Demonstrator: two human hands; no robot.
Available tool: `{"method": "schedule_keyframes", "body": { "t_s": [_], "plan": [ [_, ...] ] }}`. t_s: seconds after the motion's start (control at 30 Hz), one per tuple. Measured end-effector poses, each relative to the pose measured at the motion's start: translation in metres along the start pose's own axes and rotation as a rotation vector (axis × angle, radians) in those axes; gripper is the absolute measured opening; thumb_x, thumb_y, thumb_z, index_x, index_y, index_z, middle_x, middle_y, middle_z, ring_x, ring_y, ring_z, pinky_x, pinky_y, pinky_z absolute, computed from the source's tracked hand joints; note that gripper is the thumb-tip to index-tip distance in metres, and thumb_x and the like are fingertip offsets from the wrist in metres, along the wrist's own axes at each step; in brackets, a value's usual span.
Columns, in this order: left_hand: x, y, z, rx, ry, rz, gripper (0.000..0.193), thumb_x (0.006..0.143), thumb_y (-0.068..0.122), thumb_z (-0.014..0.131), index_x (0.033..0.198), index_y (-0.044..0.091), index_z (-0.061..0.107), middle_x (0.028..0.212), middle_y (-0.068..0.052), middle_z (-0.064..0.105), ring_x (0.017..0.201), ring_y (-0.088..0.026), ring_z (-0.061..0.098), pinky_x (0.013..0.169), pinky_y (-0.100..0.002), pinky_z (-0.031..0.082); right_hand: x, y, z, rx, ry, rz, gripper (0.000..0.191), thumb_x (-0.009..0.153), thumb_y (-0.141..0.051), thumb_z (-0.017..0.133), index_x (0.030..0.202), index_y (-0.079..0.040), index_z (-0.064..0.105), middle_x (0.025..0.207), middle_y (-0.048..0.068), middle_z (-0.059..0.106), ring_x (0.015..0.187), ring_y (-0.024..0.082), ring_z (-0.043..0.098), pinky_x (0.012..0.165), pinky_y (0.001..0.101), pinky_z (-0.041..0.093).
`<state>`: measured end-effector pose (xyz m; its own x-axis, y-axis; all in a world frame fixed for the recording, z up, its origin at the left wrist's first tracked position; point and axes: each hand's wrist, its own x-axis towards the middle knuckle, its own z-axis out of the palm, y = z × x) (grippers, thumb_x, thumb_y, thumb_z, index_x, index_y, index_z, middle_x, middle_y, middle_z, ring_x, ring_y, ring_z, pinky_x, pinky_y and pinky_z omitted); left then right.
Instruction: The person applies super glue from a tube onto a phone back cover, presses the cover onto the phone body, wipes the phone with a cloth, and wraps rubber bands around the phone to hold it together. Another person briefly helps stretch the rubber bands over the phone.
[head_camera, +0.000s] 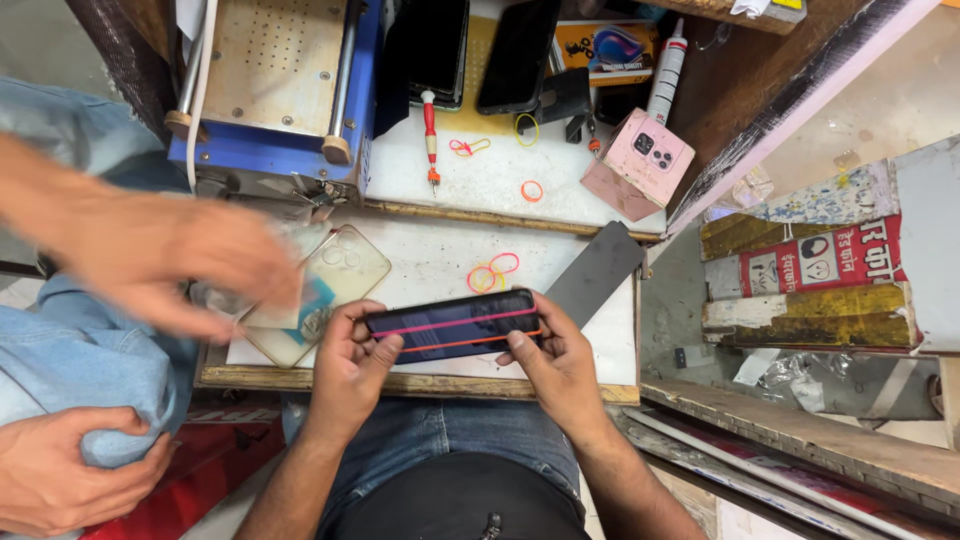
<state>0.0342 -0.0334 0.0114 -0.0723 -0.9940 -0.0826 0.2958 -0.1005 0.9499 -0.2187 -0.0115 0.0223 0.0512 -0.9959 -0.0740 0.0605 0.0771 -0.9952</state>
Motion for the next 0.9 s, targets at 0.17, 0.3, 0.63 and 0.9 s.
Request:
{"method": "schedule_keyframes", "body": {
  "t_s": [0.17, 0.3, 0.63, 0.9],
  "plan": [
    [0.0, 0.026, 0.003, 0.555, -0.376, -0.16, 0.037, 0.085, 0.019, 0.075, 0.117, 0.004, 0.064, 0.095, -0.006, 0.078, 0.082, -0.015, 0.076, 0.073, -0.032, 0.06, 0.006, -0.01, -0.015, -0.066, 0.064, -0.067, 0.05, 0.097, -0.002, 0.069, 0.144, 0.004, 0.053, 0.121, 0.01, 0.071, 0.104, 0.012, 0.068, 0.087, 0.0284, 0.057],
    [-0.002, 0.045, 0.032, 0.559, -0.634, -0.091, 0.042, 0.089, 0.028, 0.077, 0.12, 0.003, 0.062, 0.092, -0.01, 0.076, 0.084, -0.016, 0.073, 0.074, -0.034, 0.058, 0.013, -0.021, -0.014, 0.045, 0.043, -0.005, 0.06, 0.094, -0.003, 0.07, 0.149, -0.003, 0.046, 0.095, 0.006, 0.073, 0.087, 0.01, 0.068, 0.081, 0.0255, 0.057],
    [0.005, 0.0, 0.041, 0.016, -0.338, -0.366, 0.027, 0.098, 0.015, 0.063, 0.121, 0.002, 0.059, 0.084, -0.005, 0.071, 0.067, -0.01, 0.066, 0.058, -0.025, 0.054, 0.032, -0.044, 0.007, -0.446, -0.183, 0.066, 0.056, 0.092, -0.007, 0.07, 0.145, -0.011, 0.052, 0.088, 0.0, 0.07, 0.068, 0.004, 0.058, 0.061, 0.0213, 0.048],
    [0.022, 0.008, 0.031, -0.064, -0.031, -0.413, 0.039, 0.096, 0.008, 0.059, 0.131, 0.002, 0.045, 0.09, -0.007, 0.072, 0.074, -0.016, 0.075, 0.063, -0.03, 0.061, 0.048, -0.027, -0.033, -0.419, 0.192, -0.165, 0.028, 0.11, -0.023, 0.051, 0.092, -0.003, 0.058, 0.077, 0.004, 0.066, 0.069, 0.008, 0.06, 0.062, 0.024, 0.05]
  ]
}}
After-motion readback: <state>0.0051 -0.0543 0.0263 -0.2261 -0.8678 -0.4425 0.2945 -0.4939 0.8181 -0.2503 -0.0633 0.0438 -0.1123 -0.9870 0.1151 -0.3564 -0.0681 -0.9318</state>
